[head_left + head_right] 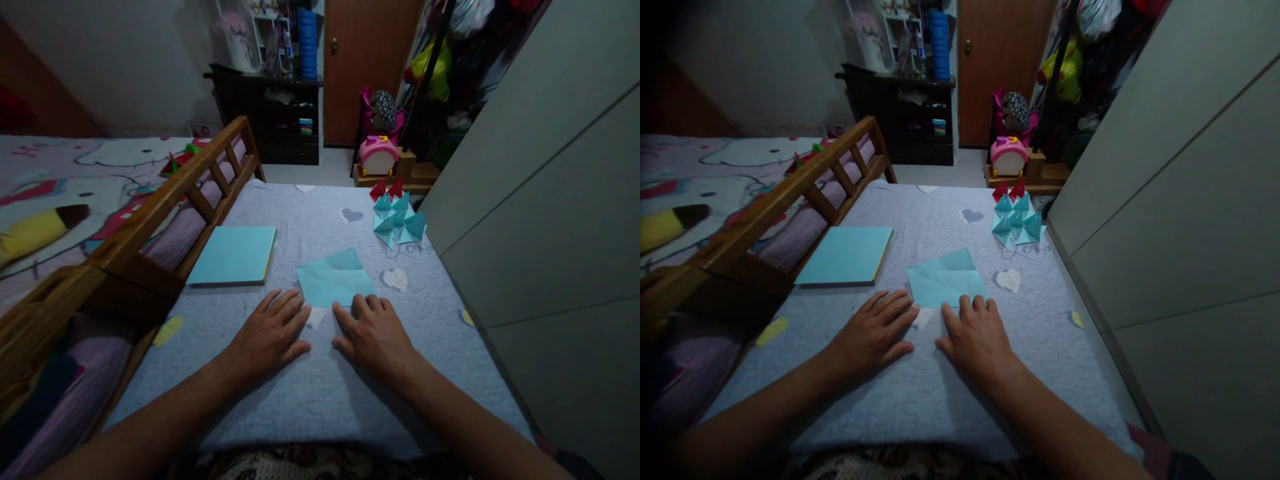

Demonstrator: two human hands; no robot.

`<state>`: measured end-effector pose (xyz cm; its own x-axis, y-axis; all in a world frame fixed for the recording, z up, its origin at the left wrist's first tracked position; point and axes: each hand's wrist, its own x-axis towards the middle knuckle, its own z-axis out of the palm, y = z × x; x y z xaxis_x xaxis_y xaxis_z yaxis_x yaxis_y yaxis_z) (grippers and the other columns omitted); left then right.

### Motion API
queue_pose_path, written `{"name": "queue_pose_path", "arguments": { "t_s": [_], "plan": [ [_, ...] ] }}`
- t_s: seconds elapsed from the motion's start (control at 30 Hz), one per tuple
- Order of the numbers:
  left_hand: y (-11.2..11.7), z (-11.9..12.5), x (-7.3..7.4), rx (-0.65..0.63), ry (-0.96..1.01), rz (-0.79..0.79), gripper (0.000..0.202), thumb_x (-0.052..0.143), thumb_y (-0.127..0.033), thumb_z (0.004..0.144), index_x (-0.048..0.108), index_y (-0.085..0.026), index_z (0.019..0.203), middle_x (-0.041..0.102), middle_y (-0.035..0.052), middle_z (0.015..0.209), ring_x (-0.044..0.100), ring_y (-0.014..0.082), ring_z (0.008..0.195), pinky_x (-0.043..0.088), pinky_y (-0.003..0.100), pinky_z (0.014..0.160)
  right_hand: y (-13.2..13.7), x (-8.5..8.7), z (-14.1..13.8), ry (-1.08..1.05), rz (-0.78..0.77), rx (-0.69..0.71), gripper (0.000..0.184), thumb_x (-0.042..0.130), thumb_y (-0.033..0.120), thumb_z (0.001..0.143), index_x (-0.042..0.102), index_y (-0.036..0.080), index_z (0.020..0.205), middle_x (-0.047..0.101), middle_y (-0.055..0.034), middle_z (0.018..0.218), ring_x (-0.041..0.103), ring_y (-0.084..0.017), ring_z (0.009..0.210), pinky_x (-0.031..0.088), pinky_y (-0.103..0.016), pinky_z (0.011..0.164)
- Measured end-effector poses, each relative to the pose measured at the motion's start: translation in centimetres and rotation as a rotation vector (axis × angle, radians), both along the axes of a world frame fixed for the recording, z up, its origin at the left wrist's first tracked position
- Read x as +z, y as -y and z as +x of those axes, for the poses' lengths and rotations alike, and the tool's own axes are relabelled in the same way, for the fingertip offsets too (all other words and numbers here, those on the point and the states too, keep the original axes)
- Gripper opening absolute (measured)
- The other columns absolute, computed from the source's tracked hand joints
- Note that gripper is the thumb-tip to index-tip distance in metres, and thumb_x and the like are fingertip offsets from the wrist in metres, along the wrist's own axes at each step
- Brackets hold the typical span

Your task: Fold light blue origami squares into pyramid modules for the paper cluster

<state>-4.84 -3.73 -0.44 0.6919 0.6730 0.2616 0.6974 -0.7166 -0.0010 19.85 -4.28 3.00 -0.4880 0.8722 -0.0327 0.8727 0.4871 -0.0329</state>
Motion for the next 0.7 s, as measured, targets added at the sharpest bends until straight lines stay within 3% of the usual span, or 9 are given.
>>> {"name": "queue_pose_path", "arguments": {
  "t_s": [0.13, 0.5, 0.7],
  "plan": [
    [0.0, -0.1, -0.2, -0.006, 0.001, 0.006, 0.044, 0.061, -0.042, 0.095, 0.055, -0.017, 0.131, 0.061, 0.0140, 0.131, 0.050, 0.0331, 0.128, 0.038, 0.052, 0.110, 0.4, -0.3, 2.4, -0.041, 0.036, -0.018, 0.054, 0.068, 0.052, 0.088, 0.059, 0.026, 0.134, 0.066, -0.0126, 0.122, 0.059, -0.033, 0.107, 0.044, -0.048, 0.091],
    [0.0, -0.3, -0.3, -0.012, 0.003, -0.022, 0.043, 0.058, -0.040, 0.097, 0.053, -0.018, 0.133, 0.060, 0.0134, 0.133, 0.053, 0.0315, 0.124, 0.039, 0.052, 0.109, 1.3, -1.3, 7.6, -0.046, 0.092, -0.093, 0.046, 0.071, 0.041, 0.086, 0.062, 0.026, 0.129, 0.064, -0.0112, 0.127, 0.059, -0.032, 0.111, 0.045, -0.046, 0.094],
    [0.0, -0.4, -0.2, 0.002, -0.022, -0.022, 0.041, 0.054, -0.038, 0.098, 0.051, -0.019, 0.134, 0.060, 0.0129, 0.134, 0.053, 0.0305, 0.125, 0.038, 0.053, 0.110, -0.1, -0.4, 7.6, -0.110, 0.072, -0.113, 0.011, 0.067, 0.029, 0.090, 0.071, 0.020, 0.093, 0.069, -0.0103, 0.109, 0.062, -0.027, 0.097, 0.048, -0.041, 0.086]
  ]
}}
